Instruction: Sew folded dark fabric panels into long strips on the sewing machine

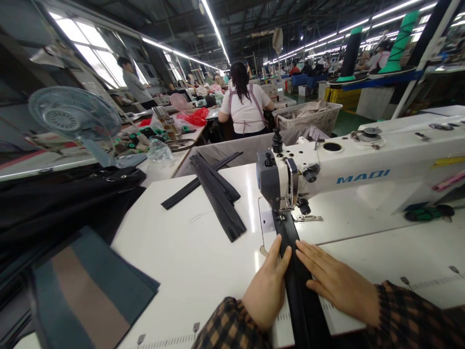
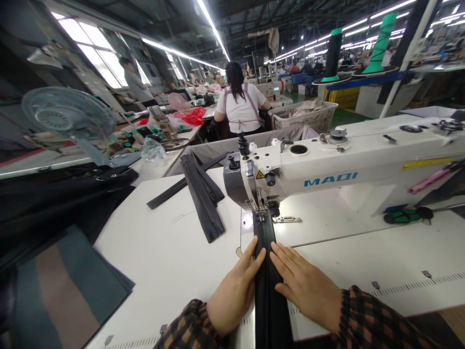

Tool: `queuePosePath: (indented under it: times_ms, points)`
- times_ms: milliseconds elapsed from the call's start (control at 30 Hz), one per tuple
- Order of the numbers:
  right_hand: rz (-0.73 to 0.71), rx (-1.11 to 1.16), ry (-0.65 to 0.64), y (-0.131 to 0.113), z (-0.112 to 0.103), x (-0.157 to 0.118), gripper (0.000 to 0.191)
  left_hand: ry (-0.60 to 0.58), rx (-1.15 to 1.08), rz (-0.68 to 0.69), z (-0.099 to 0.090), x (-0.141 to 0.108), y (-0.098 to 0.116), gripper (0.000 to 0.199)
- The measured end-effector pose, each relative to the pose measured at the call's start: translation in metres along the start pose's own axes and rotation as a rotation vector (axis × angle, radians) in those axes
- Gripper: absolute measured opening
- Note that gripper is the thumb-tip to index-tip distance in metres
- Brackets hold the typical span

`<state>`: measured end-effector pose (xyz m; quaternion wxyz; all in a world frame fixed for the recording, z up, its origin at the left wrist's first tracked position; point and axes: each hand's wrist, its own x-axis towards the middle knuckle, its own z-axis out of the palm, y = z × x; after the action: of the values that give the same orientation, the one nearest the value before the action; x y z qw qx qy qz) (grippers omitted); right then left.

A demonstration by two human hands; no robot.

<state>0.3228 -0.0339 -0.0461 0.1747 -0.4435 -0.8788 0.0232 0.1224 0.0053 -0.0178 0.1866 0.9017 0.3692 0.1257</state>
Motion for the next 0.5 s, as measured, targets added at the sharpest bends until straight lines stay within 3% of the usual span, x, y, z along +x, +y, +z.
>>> queuePosePath:
  times_ms: [167, 500]
  points:
    - [-0.023, -0.046, -0.036, -0.002, 0.002, -0.004, 0.052, 0.039, 0.010, -0.129, 0.023, -0.006, 0.013, 0.066]
    - [-0.026, -0.066, -0.060, -0.008, 0.003, -0.011, 0.053, 0.085, -0.056, -0.239, 0.029, -0.011, 0.037, 0.060]
